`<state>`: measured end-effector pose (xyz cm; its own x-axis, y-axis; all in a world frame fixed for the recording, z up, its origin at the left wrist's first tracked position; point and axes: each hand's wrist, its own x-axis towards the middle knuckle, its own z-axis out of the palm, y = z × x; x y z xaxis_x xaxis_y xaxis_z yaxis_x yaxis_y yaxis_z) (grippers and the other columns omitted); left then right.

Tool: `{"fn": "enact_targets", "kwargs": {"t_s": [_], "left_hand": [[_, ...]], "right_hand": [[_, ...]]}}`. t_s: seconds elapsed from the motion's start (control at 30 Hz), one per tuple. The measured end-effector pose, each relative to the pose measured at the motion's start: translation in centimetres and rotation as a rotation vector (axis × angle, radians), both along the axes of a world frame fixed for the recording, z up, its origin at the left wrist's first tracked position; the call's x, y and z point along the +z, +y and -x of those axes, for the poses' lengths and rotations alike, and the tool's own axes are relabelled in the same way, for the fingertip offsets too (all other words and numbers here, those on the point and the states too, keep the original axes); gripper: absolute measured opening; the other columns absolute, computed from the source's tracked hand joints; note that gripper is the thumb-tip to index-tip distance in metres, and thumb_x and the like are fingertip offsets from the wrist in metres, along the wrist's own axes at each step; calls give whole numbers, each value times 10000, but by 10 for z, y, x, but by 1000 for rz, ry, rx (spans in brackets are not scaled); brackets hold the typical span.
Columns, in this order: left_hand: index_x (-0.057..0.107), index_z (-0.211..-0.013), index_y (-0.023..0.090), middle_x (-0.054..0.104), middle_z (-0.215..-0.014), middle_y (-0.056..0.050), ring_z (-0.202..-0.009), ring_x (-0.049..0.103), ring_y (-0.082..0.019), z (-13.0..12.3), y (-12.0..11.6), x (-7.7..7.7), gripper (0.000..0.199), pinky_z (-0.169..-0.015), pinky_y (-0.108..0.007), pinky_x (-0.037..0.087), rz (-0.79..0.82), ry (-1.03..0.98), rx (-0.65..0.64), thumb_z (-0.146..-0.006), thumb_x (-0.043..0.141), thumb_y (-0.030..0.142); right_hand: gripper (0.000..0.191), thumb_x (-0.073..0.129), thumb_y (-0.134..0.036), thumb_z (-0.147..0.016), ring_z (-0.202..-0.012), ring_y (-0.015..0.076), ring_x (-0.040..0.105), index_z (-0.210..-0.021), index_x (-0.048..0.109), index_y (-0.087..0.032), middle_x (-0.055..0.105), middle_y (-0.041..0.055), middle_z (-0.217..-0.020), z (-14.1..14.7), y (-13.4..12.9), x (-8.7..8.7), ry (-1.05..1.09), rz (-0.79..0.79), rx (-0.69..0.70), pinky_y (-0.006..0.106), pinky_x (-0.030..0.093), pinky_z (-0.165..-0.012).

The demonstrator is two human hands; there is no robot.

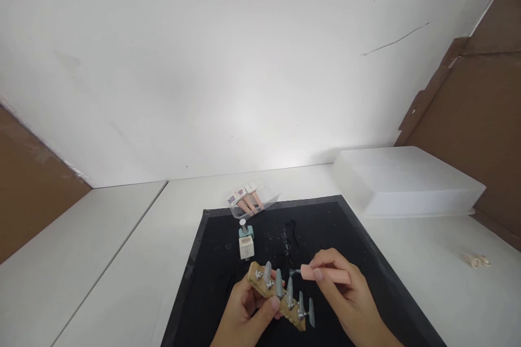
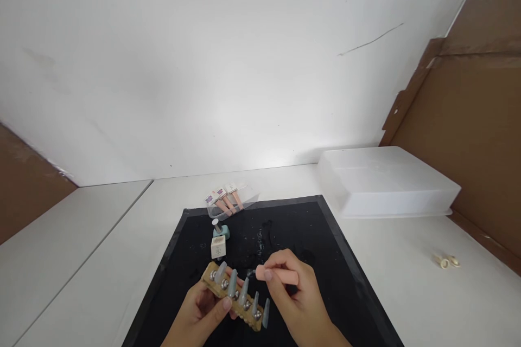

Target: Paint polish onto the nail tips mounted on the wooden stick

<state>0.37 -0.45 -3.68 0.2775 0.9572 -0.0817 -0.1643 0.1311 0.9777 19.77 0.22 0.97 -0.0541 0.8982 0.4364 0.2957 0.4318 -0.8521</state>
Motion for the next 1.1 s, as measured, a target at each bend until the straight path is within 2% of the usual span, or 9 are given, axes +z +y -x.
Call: {"fn": "enact_targets", "kwargs": {"t_s": [0.1, 0.2, 0.43, 0.67, 0.77, 1.1], "left_hand": [[593, -995, 181, 637, -818, -37, -675, 583, -131, 0, 0, 3, 298, -645, -268, 495, -6, 2, 15, -757, 620, 358], [591, -995, 185, 643, -799, -28, -687, 581, -130, -1, 2, 5, 300, -645, -258, 490, 15, 14, 39, -750, 630, 354], [606, -970, 193, 655, -871, -43, -825, 602, -178, -2, 7, 6, 291, -733, -282, 482, -6, 78, 97, -719, 664, 331], [611, -927, 201, 591, -808, -19, -739, 572, -156, -3, 5, 15, 226, -674, -252, 461, -166, 244, 132, -734, 639, 317], [634, -915, 210, 584, -839, -27, -751, 577, -163, -3, 5, 20, 211, -675, -250, 448, -249, 332, 141, -729, 643, 308], [640, -973, 284, 586, -954, -39, -875, 595, -187, -1, 6, 15, 211, -740, -269, 445, -362, 314, 39, -765, 613, 272]], "right_hand": [[109, 509, -234, -865, -559, 139, 593, -781, 574, -212, 619, -13, -645, 2, 0, 2, 69, -44, -35, 191, 476, -524], [81, 512, -239, -868, -544, 135, 560, -813, 568, -220, 587, -19, -643, 2, 0, 1, 84, -81, -31, 197, 462, -511], [74, 497, -241, -870, -531, 137, 476, -809, 537, -227, 483, -25, -637, 0, 0, -2, 67, -68, 88, 223, 370, -458], [91, 481, -187, -848, -507, 141, 491, -788, 543, -216, 536, -9, -625, -4, -3, -3, -23, -26, 166, 235, 363, -454], [97, 473, -171, -842, -463, 126, 473, -789, 544, -212, 563, -7, -622, -2, -3, -2, -48, -27, 195, 229, 350, -431], [127, 466, -183, -846, -470, 118, 442, -742, 539, -195, 474, -23, -609, 1, 2, 0, -62, -28, 162, 227, 337, -430]]}}
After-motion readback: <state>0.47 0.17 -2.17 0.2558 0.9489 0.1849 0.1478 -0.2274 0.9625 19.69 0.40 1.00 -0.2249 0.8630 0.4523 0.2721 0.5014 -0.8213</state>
